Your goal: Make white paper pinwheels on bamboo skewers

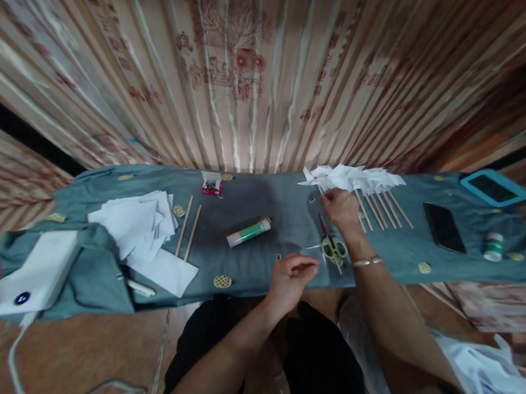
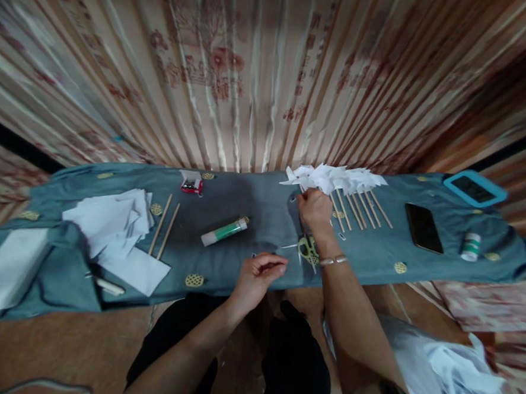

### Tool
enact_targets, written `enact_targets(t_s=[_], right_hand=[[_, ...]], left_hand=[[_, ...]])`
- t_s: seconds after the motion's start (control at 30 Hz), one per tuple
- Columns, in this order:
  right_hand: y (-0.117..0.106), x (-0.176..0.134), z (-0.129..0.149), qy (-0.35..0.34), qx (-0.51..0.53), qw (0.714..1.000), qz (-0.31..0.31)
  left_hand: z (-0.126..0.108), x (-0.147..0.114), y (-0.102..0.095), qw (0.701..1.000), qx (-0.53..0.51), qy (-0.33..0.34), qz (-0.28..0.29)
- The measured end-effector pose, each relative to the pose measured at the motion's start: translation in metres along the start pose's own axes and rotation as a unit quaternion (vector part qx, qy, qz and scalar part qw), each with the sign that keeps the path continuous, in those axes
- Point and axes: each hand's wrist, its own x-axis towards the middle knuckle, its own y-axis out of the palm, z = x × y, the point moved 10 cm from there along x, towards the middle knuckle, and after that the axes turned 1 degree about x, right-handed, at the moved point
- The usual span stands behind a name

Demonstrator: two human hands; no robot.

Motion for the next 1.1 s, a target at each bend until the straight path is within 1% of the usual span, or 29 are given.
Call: enact_targets(t_s=[0.07,0.17,0.27,0.33,0.43,0.5,0.57,0.63,0.67,0.73,0.8,0.9,1.03,1.1], right_hand=[[0.002,-0.018,0.009,0.012,0.029,0.999,0.015],[0.006,-0.047,0.030,-0.001,0.103,0.994,0.040],[0.008,-0.076,0.045,-0.020,0.157,0.987,0.034],[0.012,-0.093,0.050,-0.021,0.208,0.977,0.034],[0.026,-0.115,0.053,-0.006,0.264,0.963,0.044],[0.032,-0.128,0.059,-0.014,0.287,0.957,0.031],[0.035,-0.140,0.068,-0.050,0.280,0.959,0.011],[0.038,-0.151,0.079,-0.097,0.251,0.963,-0.008],[0.042,-0.156,0.084,-0.120,0.231,0.966,-0.007],[0.050,-0.164,0.089,-0.137,0.177,0.975,-0.008],[0.057,-0.168,0.090,-0.133,0.127,0.983,-0.012],[0.062,-0.167,0.091,-0.133,0.083,0.987,-0.021],[0.062,-0.164,0.092,-0.133,0.066,0.988,-0.032],[0.060,-0.164,0.094,-0.133,0.065,0.989,-0.033]], left_hand=[[0.003,-0.003,0.000,1.000,-0.012,-0.004,0.004],[0.008,-0.007,0.001,0.999,-0.048,-0.016,0.007],[0.009,-0.012,0.000,0.996,-0.082,-0.026,0.005],[0.006,-0.015,-0.003,0.996,-0.087,-0.022,0.001],[-0.003,-0.019,-0.012,0.997,-0.082,-0.006,-0.001],[-0.009,-0.021,-0.020,0.997,-0.074,0.009,-0.002],[-0.012,-0.021,-0.030,0.998,-0.062,0.020,-0.009],[-0.013,-0.020,-0.042,0.997,-0.060,0.028,-0.026],[-0.014,-0.020,-0.048,0.997,-0.063,0.036,-0.039],[-0.018,-0.021,-0.059,0.994,-0.069,0.056,-0.062],[-0.021,-0.023,-0.063,0.993,-0.077,0.063,-0.071],[-0.020,-0.031,-0.057,0.993,-0.092,0.033,-0.063],[-0.026,-0.052,-0.033,0.992,-0.122,-0.012,-0.019],[-0.035,-0.067,-0.023,0.992,-0.128,-0.013,-0.005]])
